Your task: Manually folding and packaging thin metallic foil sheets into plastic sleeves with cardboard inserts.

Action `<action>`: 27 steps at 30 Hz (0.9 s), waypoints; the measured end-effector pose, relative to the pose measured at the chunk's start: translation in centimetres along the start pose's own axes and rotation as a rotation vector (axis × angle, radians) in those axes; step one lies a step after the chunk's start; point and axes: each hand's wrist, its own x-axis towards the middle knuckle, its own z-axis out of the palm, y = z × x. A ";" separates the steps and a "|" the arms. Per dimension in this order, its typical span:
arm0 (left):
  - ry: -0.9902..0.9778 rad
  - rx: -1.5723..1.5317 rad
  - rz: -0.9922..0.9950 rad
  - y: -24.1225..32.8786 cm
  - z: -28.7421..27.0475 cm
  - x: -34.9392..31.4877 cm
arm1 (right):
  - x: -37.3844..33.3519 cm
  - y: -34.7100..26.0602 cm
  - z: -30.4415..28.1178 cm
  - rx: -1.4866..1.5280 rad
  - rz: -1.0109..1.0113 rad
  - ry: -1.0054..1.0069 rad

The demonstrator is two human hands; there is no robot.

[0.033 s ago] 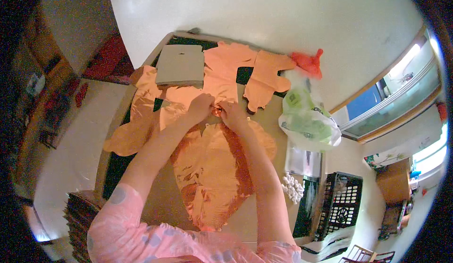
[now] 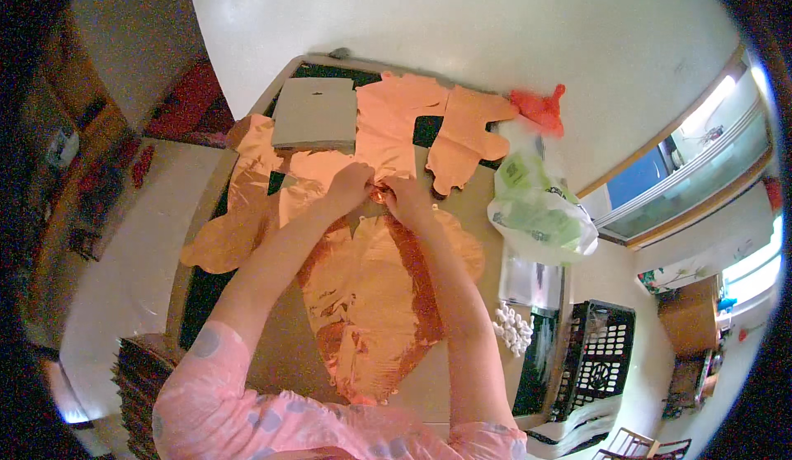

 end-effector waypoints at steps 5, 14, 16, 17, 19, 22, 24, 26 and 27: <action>0.057 -0.246 -0.089 0.8 -0.9 -0.8 | 1.2 1.9 1.1 -0.044 0.232 0.034; 0.074 0.110 0.268 0.2 0.5 -1.4 | 1.7 2.3 1.7 -0.115 0.285 0.209; 0.076 0.122 0.224 0.1 1.1 -1.4 | 1.7 2.3 1.7 -0.141 0.282 0.210; 0.077 0.119 0.226 0.1 1.3 -1.4 | 1.7 2.3 1.7 -0.162 0.277 0.210; 0.195 0.017 0.319 0.2 1.7 -1.4 | 1.7 2.4 1.6 -0.172 0.299 0.202; 0.146 0.098 0.297 -0.2 2.1 -1.2 | 1.9 2.2 1.6 -0.167 0.302 0.181; 0.164 -0.015 0.159 0.2 2.1 -0.7 | 1.9 2.1 1.4 -0.161 0.288 0.173; 0.182 -0.132 0.026 0.6 1.9 -0.3 | 1.8 2.0 1.3 -0.096 0.269 0.155; 0.175 -0.272 -0.108 0.8 1.8 0.0 | 1.7 2.0 1.2 -0.101 0.272 0.157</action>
